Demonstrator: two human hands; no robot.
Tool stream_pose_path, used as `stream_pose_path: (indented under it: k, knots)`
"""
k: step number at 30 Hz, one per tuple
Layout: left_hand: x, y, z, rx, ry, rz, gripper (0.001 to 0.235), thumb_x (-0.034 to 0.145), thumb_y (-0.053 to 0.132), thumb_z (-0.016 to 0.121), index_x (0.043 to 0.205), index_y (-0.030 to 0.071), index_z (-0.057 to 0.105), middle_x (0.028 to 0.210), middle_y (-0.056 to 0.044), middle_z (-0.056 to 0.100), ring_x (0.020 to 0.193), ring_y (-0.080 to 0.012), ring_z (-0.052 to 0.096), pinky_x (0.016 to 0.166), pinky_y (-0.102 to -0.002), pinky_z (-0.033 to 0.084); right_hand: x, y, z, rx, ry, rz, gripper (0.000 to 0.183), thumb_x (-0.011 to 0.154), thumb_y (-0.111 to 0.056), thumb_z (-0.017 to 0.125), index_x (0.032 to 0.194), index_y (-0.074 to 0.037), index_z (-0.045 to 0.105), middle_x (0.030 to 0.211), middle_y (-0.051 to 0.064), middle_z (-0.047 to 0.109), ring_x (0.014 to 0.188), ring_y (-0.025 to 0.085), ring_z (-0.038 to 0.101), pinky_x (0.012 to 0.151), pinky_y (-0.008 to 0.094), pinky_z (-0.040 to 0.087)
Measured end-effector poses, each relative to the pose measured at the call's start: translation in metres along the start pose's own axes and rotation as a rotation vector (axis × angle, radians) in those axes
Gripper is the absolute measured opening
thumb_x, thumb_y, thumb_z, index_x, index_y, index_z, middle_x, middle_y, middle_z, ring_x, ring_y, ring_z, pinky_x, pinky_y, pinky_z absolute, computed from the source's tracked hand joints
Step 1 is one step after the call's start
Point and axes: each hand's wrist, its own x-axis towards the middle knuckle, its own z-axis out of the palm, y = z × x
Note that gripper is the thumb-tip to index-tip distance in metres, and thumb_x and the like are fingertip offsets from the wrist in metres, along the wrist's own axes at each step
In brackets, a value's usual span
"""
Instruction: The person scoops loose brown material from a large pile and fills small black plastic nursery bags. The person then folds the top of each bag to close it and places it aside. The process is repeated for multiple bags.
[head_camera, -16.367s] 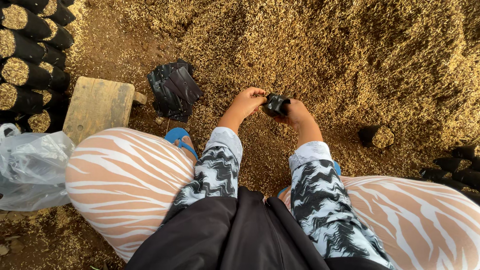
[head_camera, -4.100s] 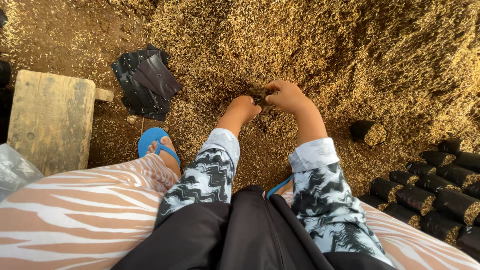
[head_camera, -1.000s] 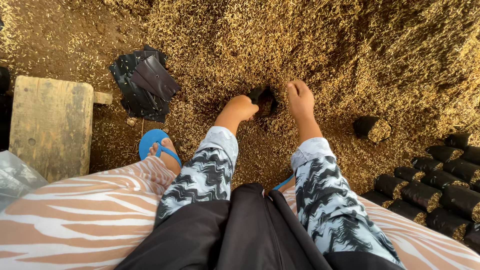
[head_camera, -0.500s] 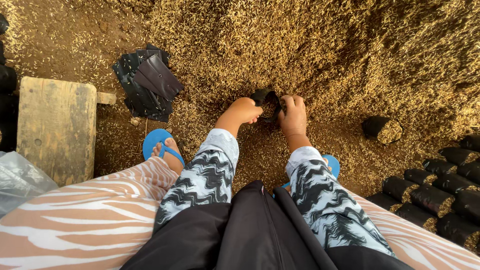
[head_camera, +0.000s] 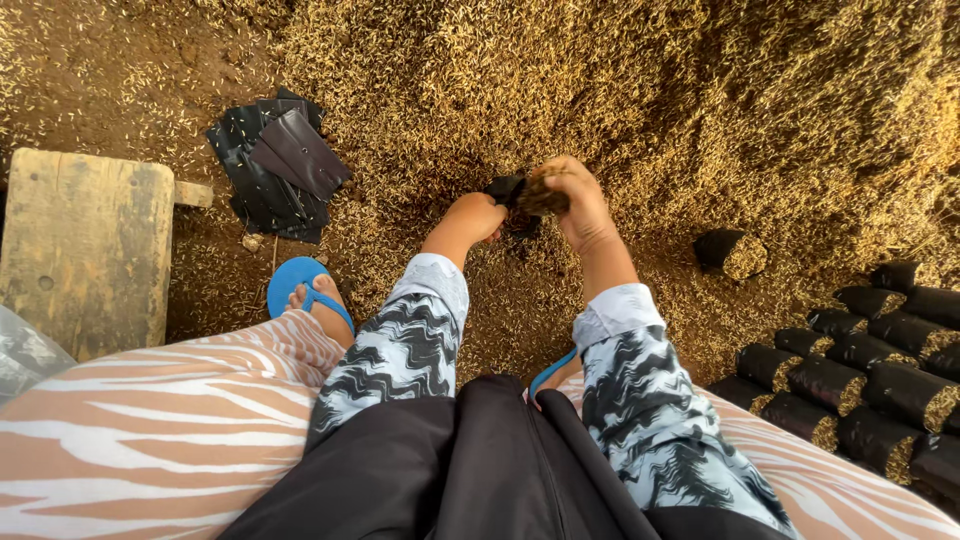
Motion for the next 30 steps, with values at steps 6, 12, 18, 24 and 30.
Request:
stream_pose_path:
  k: [6, 12, 18, 24, 30]
  knots:
    - [0.008, -0.003, 0.002, 0.095, 0.112, 0.001, 0.029, 0.096, 0.030, 0.052, 0.109, 0.011, 0.070, 0.084, -0.008, 0.070, 0.073, -0.0224, 0.068, 0.077, -0.042, 0.054, -0.002, 0.002, 0.018, -0.146, -0.024, -0.111, 0.011, 0.092, -0.019, 0.066, 0.094, -0.012, 0.073, 0.108, 0.004, 0.076, 0.110, 0.022, 0.066, 0.108, 0.044, 0.045]
    - [0.002, -0.004, -0.008, -0.170, 0.135, 0.087, 0.026, 0.096, 0.023, 0.054, 0.092, 0.003, 0.070, 0.087, -0.012, 0.073, 0.072, -0.0209, 0.068, 0.073, -0.038, 0.056, 0.000, -0.003, -0.024, -0.203, 0.233, 0.012, 0.018, 0.093, -0.021, 0.064, 0.105, -0.009, 0.071, 0.109, 0.005, 0.074, 0.104, 0.019, 0.067, 0.098, 0.040, 0.057]
    - [-0.010, 0.010, -0.033, -0.428, 0.043, 0.185, 0.020, 0.097, 0.020, 0.057, 0.091, 0.003, 0.067, 0.080, -0.004, 0.067, 0.066, -0.0089, 0.063, 0.064, -0.025, 0.056, -0.044, 0.038, -0.049, -0.535, -0.328, 0.744, 0.036, 0.098, -0.022, 0.058, 0.131, -0.010, 0.064, 0.126, 0.007, 0.070, 0.107, 0.019, 0.068, 0.096, 0.038, 0.055]
    - [-0.014, 0.031, -0.040, -0.496, 0.033, 0.298, 0.016, 0.097, 0.018, 0.056, 0.092, 0.004, 0.063, 0.077, -0.005, 0.063, 0.060, -0.0102, 0.055, 0.058, -0.027, 0.047, -0.026, 0.055, -0.050, -0.485, -0.266, 0.687, 0.045, 0.097, -0.020, 0.057, 0.140, -0.006, 0.058, 0.132, 0.010, 0.070, 0.111, 0.022, 0.071, 0.099, 0.037, 0.056]
    - [-0.015, 0.037, -0.043, -0.527, 0.127, 0.284, 0.021, 0.095, 0.023, 0.059, 0.092, 0.003, 0.065, 0.087, -0.003, 0.065, 0.074, -0.0081, 0.067, 0.070, -0.023, 0.059, 0.024, 0.035, -0.054, -0.411, 0.014, 0.336, 0.034, 0.104, -0.015, 0.054, 0.130, 0.006, 0.061, 0.126, 0.019, 0.073, 0.117, 0.030, 0.069, 0.107, 0.038, 0.053]
